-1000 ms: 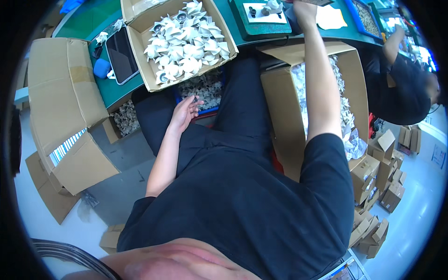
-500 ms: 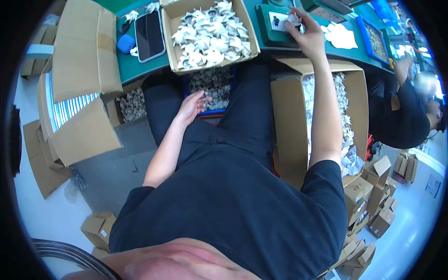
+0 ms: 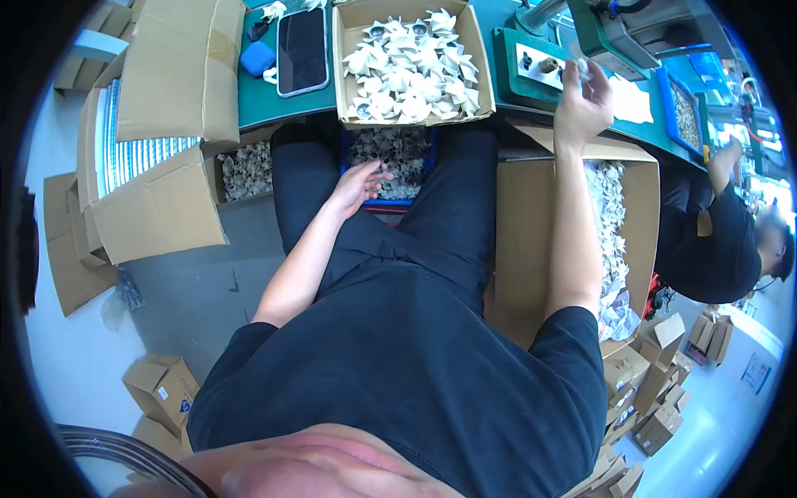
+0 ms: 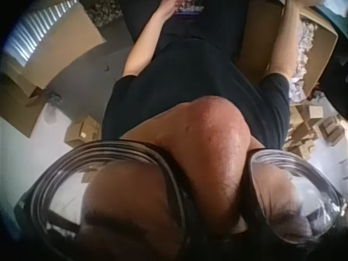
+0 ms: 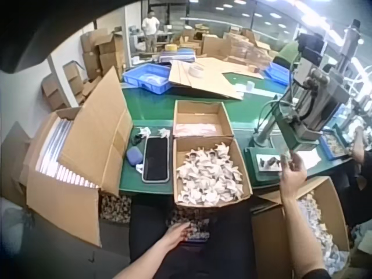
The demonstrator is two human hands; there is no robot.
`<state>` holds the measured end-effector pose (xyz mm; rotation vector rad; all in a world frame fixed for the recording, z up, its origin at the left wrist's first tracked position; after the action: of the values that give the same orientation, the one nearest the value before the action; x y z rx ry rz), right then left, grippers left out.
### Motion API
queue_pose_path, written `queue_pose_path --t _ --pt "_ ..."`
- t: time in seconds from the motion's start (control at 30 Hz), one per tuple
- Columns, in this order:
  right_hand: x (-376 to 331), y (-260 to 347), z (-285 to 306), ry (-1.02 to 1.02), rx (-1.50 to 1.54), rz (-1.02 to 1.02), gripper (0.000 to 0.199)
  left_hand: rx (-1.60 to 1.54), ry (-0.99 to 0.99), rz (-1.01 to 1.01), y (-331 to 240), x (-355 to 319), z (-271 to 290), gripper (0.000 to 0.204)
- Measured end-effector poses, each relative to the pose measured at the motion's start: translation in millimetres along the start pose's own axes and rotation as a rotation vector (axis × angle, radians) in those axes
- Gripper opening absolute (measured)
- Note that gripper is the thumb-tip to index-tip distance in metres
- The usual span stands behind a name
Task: The person retrieves components from boxes, presses parts using a benchtop machine, and fits them onto metal cylinders taken from a cardboard box.
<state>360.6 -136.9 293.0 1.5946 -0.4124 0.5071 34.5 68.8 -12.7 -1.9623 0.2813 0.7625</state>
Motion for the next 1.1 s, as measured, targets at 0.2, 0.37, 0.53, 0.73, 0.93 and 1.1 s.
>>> queue_pose_path --t 0.2,0.37,0.53,0.73,0.93,1.1 --pt "-42 98 -77 0.468 -0.364 0.402 0.041 -0.134 0.144 -0.072 -22 -6 -26 0.037" --pt "-72 132 -84 0.638 -0.321 0.631 0.041 -0.325 0.435 -0.269 -88 -41 -87 0.039" --pt "-140 139 -98 1.033 -0.268 0.433 0.039 -0.248 0.524 -0.391 -125 -71 -132 0.040" --pt "-150 122 -90 1.150 -0.162 0.298 0.038 -0.166 0.474 -0.364 -139 -76 -157 0.046" --pt "-135 119 -80 1.146 -0.091 0.174 0.031 -0.042 0.458 -0.449 -145 -60 -160 0.043" --pt "-125 110 -73 1.110 -0.019 0.054 0.021 -0.074 0.440 -0.474 -144 -45 -160 0.036"
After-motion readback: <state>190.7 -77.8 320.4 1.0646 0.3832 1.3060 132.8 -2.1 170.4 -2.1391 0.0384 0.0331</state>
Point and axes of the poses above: each hand's wrist, its own x-axis towards the middle knuckle, its own z-axis out of the back of the hand, y = z × x, the point moved 9 cm from there along x, towards the middle knuckle, and after that the axes turned 15 degrees about x, right-handed, at the moved point
